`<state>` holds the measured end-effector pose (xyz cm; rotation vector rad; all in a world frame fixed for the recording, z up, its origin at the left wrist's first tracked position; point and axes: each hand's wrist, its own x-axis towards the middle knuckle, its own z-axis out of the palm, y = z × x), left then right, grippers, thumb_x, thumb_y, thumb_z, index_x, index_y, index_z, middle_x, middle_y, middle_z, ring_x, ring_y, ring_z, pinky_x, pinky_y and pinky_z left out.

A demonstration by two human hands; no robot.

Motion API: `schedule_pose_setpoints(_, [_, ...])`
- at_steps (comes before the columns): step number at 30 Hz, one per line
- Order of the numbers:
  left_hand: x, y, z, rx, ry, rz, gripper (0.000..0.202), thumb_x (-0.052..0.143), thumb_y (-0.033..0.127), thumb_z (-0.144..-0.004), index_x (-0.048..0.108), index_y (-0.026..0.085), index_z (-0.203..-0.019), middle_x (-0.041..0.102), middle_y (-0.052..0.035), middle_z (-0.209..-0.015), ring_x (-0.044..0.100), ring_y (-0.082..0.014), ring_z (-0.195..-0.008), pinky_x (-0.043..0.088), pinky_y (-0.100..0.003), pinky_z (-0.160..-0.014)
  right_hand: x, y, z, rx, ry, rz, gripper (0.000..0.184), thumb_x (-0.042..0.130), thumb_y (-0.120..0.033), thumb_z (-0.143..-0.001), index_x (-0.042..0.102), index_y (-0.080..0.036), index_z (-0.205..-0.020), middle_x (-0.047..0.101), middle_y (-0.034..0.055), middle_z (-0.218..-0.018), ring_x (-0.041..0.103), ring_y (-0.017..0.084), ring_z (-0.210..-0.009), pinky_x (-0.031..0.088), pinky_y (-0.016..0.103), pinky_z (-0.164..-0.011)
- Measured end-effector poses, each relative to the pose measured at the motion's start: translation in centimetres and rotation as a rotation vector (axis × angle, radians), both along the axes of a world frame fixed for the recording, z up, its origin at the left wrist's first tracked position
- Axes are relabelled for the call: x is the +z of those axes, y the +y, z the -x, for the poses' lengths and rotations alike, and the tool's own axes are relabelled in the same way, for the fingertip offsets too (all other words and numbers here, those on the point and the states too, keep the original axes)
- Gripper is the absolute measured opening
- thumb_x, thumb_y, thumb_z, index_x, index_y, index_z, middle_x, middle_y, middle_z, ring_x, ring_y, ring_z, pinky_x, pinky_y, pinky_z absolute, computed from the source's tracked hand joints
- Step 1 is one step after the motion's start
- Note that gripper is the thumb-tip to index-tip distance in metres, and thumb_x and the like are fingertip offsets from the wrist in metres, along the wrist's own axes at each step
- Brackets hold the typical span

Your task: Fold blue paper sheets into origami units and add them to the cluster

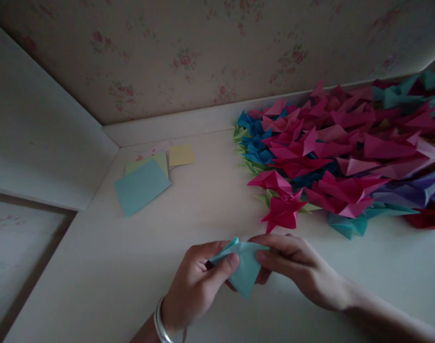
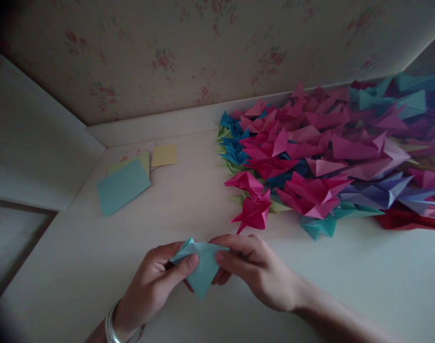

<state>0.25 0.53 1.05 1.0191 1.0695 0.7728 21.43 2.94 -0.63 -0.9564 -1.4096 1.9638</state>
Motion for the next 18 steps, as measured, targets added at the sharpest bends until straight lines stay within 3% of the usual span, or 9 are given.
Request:
schedule_pose_setpoints(3, [-0.5,-0.2,0.3,0.075,-0.11,0.048,0.012,0.074,0.021,-0.082,0.084,0.025,-0.087,0.075,-0.0027,-0.078,0.067,-0.0151,-0.063,0.058,-0.023,-0.056,-0.7,-0.2,0.0,-0.077,0.202,0.215,0.021,0.069,-0.033,-0.09,0.079,-0.018,-0.101,0.077,0.0055,-0.075,0.075,0.018,-0.065,0.059,0.027,-0.062])
schedule_pose_setpoints(9, [-1.1,-0.6,0.7,0.079,-0.277,0.071,0.029,0.065,0.006,-0.078,0.085,0.027,-0.082,0.077,-0.0036,-0.084,0.071,-0.012,-0.064,0.057,-0.017,-0.054,-0.8,-0.4,0.4,-0.145,0.367,0.463,0.016,0.08,-0.029,-0.075,0.081,-0.014,-0.078,0.076,0.0062,-0.064,0.075,0.018,-0.056,0.059,0.024,-0.054])
schedule_pose_setpoints(13, [-0.9,-0.6,0.5,0.08,-0.23,0.043,0.032,0.063,0.003,-0.077,0.085,0.026,-0.08,0.076,-0.0031,-0.086,0.071,-0.0117,-0.065,0.057,-0.016,-0.056,-0.6,-0.4,0.4,-0.164,0.389,0.44,0.016,0.079,-0.03,-0.077,0.079,-0.014,-0.077,0.075,0.005,-0.064,0.075,0.017,-0.058,0.059,0.023,-0.057])
schedule_pose_setpoints(18, [-0.7,-0.5,0.5,0.099,-0.17,-0.028,0.034,0.062,0.002,-0.076,0.085,0.027,-0.079,0.078,-0.0039,-0.085,0.072,-0.0142,-0.064,0.057,-0.02,-0.055,-0.7,-0.5,0.4,-0.135,0.306,0.294,0.028,0.079,-0.041,-0.081,0.071,-0.014,-0.087,0.073,0.0035,-0.072,0.072,0.015,-0.067,0.057,0.026,-0.065])
